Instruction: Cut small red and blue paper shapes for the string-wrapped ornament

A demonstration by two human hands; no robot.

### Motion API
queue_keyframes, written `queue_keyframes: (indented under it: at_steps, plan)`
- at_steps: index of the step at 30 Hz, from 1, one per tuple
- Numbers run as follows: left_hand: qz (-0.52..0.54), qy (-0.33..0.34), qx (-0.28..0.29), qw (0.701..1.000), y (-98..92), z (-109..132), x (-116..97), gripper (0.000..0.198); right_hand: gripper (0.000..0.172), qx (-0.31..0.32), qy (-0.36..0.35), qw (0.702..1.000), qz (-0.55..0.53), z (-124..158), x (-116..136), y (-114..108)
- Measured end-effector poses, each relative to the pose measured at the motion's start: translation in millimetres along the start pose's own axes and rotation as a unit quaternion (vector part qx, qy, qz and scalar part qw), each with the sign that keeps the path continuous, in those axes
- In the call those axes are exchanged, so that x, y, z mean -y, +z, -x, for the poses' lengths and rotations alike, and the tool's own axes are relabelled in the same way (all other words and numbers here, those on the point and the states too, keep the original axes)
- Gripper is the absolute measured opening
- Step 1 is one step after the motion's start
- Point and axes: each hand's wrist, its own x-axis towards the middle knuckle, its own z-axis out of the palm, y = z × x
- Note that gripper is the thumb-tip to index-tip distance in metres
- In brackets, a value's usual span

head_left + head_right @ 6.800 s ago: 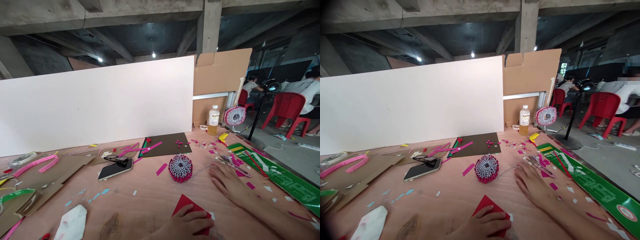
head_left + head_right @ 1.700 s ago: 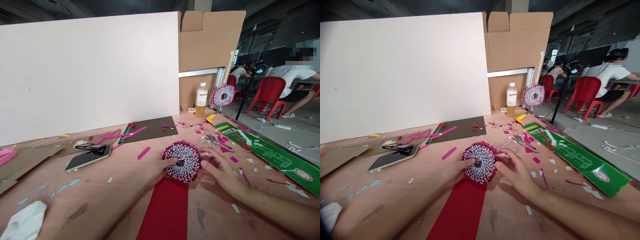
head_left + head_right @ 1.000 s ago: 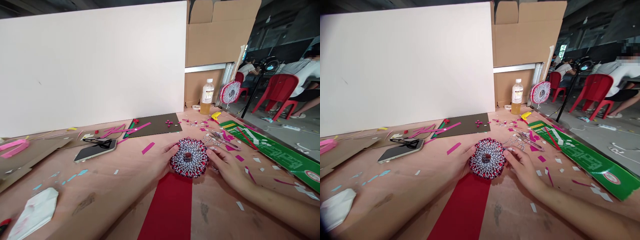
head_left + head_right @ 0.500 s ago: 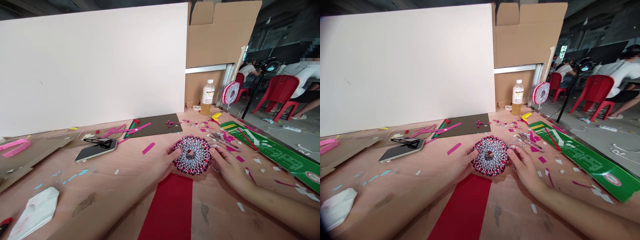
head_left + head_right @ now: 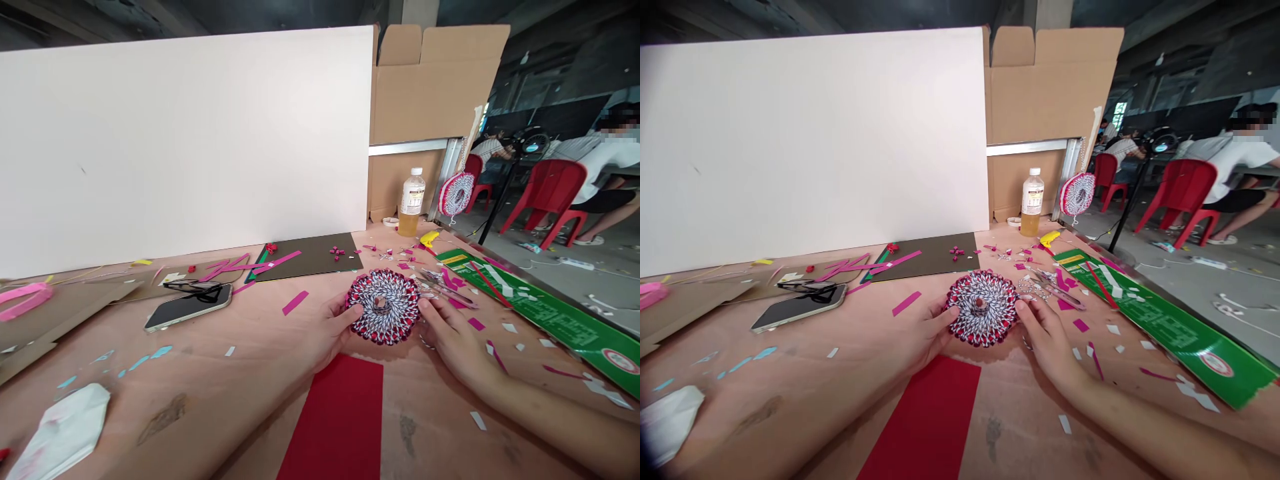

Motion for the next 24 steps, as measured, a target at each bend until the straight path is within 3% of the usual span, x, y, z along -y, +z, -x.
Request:
queue_keyframes:
  at_steps: [3, 7, 14, 19, 24]
  plan:
    - [0.007, 0.007, 0.000, 1.000, -2.0, 0.8, 0.6, 0.040, 0.029, -0.005, -0.009, 1.000, -0.012, -0.9, -4.1, 0.9]
    - [0.004, -0.011, -0.029, 1.000, -3.7, 0.8, 2.5, 0.026, 0.034, -0.011, -0.022, 0.999, -0.027, -2.1, -5.9, 2.6]
    - [-0.008, 0.006, -0.029, 1.000, -2.5, -0.7, 2.0, 0.027, 0.035, -0.012, -0.022, 0.999, -0.041, -2.3, -7.1, 4.0]
    - [-0.006, 0.026, -0.020, 0.999, -3.8, -0.1, 4.3, 0.042, 0.036, -0.011, -0.017, 0.999, -0.046, -1.4, -7.4, 4.1]
    - [0.002, 0.008, -0.029, 1.000, -2.8, 0.1, 2.7, 0.043, 0.035, 0.001, -0.008, 0.999, -0.047, 1.2, -4.3, 4.5]
